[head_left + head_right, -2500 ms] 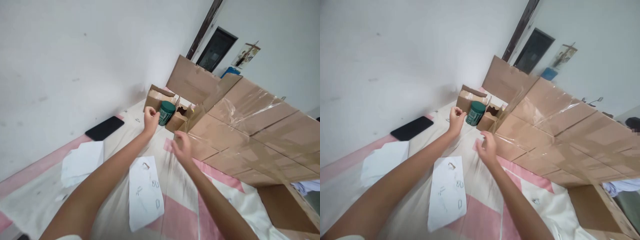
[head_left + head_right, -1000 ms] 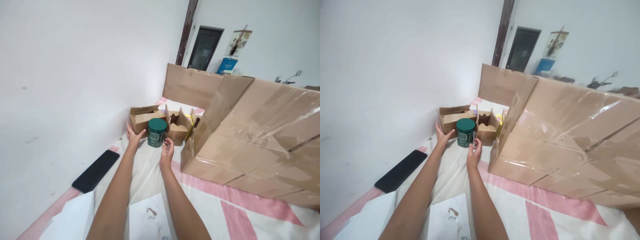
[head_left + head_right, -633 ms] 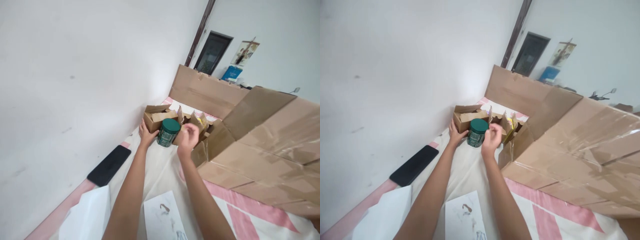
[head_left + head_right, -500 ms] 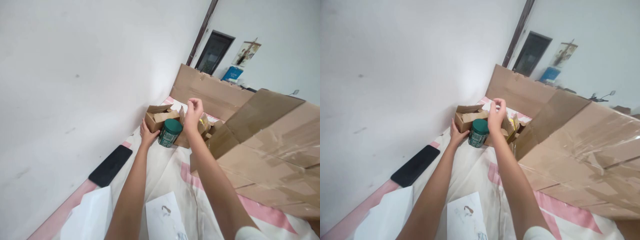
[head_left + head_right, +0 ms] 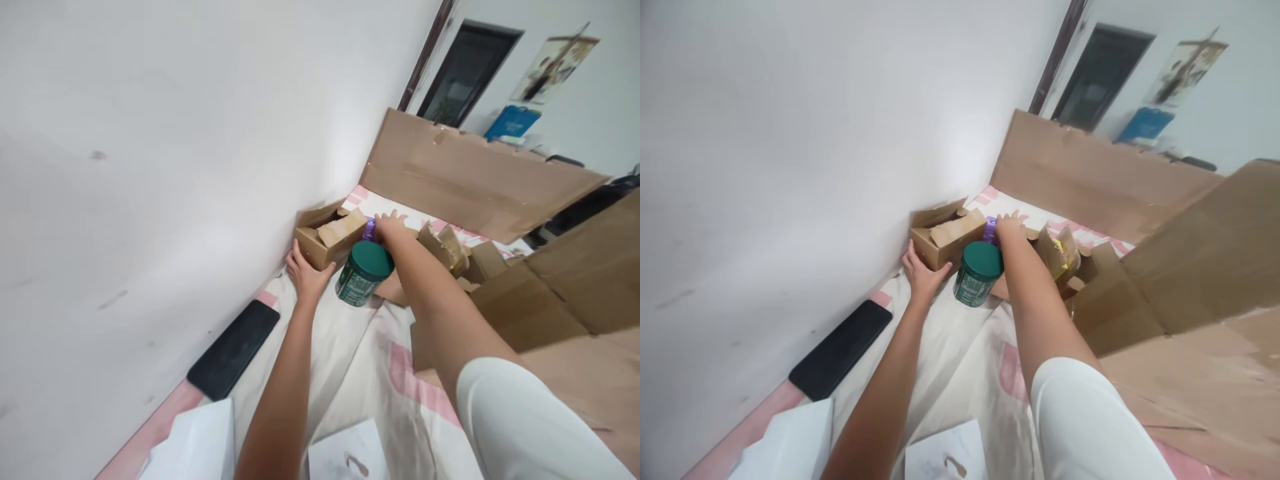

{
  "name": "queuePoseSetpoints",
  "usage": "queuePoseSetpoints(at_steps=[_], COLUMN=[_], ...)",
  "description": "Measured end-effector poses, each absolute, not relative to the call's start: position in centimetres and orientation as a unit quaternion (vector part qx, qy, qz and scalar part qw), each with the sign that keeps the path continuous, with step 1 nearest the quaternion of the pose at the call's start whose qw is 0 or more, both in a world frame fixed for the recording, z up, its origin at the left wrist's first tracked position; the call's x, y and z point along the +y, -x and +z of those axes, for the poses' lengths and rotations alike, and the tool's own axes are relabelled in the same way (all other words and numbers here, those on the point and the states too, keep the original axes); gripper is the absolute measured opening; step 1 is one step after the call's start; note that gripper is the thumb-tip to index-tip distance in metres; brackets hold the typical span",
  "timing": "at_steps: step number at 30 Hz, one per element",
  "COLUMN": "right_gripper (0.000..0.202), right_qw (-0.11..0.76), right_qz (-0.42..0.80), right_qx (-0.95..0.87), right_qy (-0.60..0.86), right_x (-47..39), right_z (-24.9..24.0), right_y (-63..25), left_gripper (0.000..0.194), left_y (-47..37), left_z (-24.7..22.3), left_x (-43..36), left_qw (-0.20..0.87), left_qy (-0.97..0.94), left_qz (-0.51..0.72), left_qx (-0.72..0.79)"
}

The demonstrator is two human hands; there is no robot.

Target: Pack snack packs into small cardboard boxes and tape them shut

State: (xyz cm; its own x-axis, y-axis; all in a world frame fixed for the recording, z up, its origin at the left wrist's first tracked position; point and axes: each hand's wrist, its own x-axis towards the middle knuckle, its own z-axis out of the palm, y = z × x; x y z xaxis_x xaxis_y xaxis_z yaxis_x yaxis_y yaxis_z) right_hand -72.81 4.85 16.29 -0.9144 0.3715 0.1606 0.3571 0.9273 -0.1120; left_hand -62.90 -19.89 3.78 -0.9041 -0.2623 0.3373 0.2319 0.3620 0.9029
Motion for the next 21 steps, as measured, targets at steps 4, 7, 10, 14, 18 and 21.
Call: queuePoseSetpoints(at_steps=[4, 7, 10, 14, 18, 21], right_gripper=[0.068, 0.051, 0.039, 0.054, 0.055, 0.057], right_qw=[0.053, 0.069, 0.124, 0.255, 0.465, 0.543], right_qz=[0.048, 0.067, 0.078, 0.108, 0.263, 0.417], right_qx=[-0.986, -0.981, -0.965, -0.916, -0.802, -0.711], right_qy=[0.152, 0.17, 0.216, 0.288, 0.266, 0.161], right_x=[4.4, 4.2, 3.8, 2.1, -2.7, -7.3], right_z=[15.1, 15.4, 16.1, 18.9, 23.0, 23.4], right_y=[74.2, 74.2, 73.1, 71.5, 68.8, 62.5], left_gripper=[0.122, 0.122, 0.12, 0.118, 0.117, 0.117], left_y=[63.0, 63.2, 63.1, 62.9, 62.8, 62.5], left_z=[3.7, 3.7, 3.7, 3.7, 3.8, 4.0], left_x=[-20.1, -20.3, -20.5, -20.3, -20.3, -20.7], left_qw=[0.211, 0.209, 0.206, 0.207, 0.223, 0.231], left_qy=[-0.011, 0.005, 0.011, 0.005, 0.025, 0.03], left_qz=[-0.582, -0.59, -0.598, -0.594, -0.57, -0.565], left_qx=[-0.785, -0.78, -0.774, -0.777, -0.79, -0.791])
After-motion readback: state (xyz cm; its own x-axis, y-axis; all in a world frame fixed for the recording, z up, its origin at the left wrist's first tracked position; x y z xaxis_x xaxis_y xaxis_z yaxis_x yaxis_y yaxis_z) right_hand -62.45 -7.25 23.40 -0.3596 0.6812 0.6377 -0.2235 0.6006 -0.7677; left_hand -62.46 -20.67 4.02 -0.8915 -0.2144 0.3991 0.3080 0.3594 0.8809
